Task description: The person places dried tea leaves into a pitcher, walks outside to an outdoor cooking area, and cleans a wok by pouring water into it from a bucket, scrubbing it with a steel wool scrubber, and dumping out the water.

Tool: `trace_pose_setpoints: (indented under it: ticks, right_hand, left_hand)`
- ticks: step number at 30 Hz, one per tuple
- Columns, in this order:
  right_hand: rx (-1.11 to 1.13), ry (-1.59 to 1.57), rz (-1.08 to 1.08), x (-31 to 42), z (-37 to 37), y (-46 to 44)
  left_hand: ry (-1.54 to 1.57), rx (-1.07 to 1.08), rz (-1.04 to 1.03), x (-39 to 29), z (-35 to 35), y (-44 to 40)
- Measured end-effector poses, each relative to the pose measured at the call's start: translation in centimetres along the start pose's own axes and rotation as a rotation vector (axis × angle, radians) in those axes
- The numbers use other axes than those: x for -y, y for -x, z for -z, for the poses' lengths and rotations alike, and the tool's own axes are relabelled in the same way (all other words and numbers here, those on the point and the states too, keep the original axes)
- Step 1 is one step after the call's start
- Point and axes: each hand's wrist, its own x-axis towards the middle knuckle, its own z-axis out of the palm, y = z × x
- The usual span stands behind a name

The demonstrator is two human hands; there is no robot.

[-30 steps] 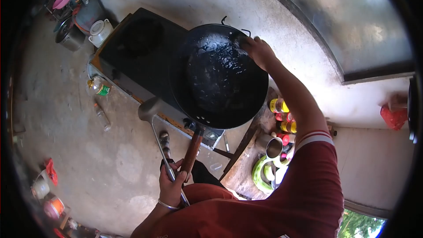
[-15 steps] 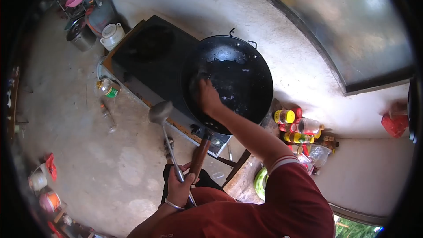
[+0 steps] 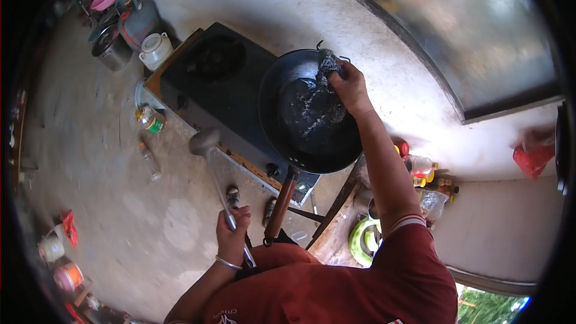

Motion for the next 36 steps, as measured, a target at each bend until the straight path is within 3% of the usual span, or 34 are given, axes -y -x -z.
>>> trace_pose_setpoints:
  ticks: [1, 3, 7, 10, 11, 13, 17, 19, 22, 26, 29, 34, 35, 36]
  right_hand:
    - [-0.017, -0.001, -0.001, -0.9, -0.4, 0.2]
    - [0.221, 0.788, 0.149, -5.3, -2.1, 1.0]
    - [0.038, 0.631, 0.142, -6.8, -4.3, 3.6]
    - [-0.176, 0.232, 0.061, -5.8, -4.4, 3.6]
    - [-0.092, 0.341, -0.090, -6.8, -4.3, 3.4]
    - [-0.049, 0.438, -0.179, -8.0, -3.9, 4.3]
    - [-0.340, 0.345, -0.129, -5.5, -2.1, 8.3]
    - [-0.401, -0.135, -0.319, -5.3, 0.4, 11.2]
    - [-0.433, -0.353, -0.312, -8.1, 5.5, 18.0]
    - [-0.571, -0.046, -0.583, -15.4, 9.4, 26.9]
    - [-0.543, 0.137, -0.642, -20.3, 9.0, 32.8]
    - [-0.202, 0.572, -0.755, -27.7, 8.0, 39.5]
    - [-0.021, 0.767, -0.931, -25.7, 8.1, 39.1]
    - [0.026, 0.864, -0.862, -24.3, 7.9, 38.5]
  left_hand:
    - [0.016, -0.037, -0.005, -0.9, 0.3, -0.1]
    - [-0.036, -0.083, -0.017, -2.7, 0.9, -0.2]
    - [-0.039, -0.111, -0.025, -3.8, 2.9, -0.8]
    - [-0.093, -0.072, -0.061, -3.7, 3.6, -2.0]
    - [-0.089, -0.076, -0.029, -3.6, 3.7, -2.0]
    - [-0.094, -0.060, 0.030, -3.4, 4.2, -2.4]
    - [-0.185, 0.062, 0.130, -3.4, 5.6, -3.6]
    - [-0.237, 0.082, 0.160, -3.6, 5.7, -3.9]
    - [-0.253, 0.109, 0.240, -3.9, 6.6, -5.1]
    - [-0.323, 0.043, 0.252, -4.0, 6.7, -5.2]
    - [-0.338, -0.008, 0.222, -3.5, 6.7, -4.6]
    - [-0.401, -0.113, 0.221, -2.7, 6.5, -2.4]
    - [-0.390, -0.126, 0.238, -2.5, 6.4, -1.9]
    - [-0.369, -0.138, 0.248, -2.3, 6.3, -1.4]
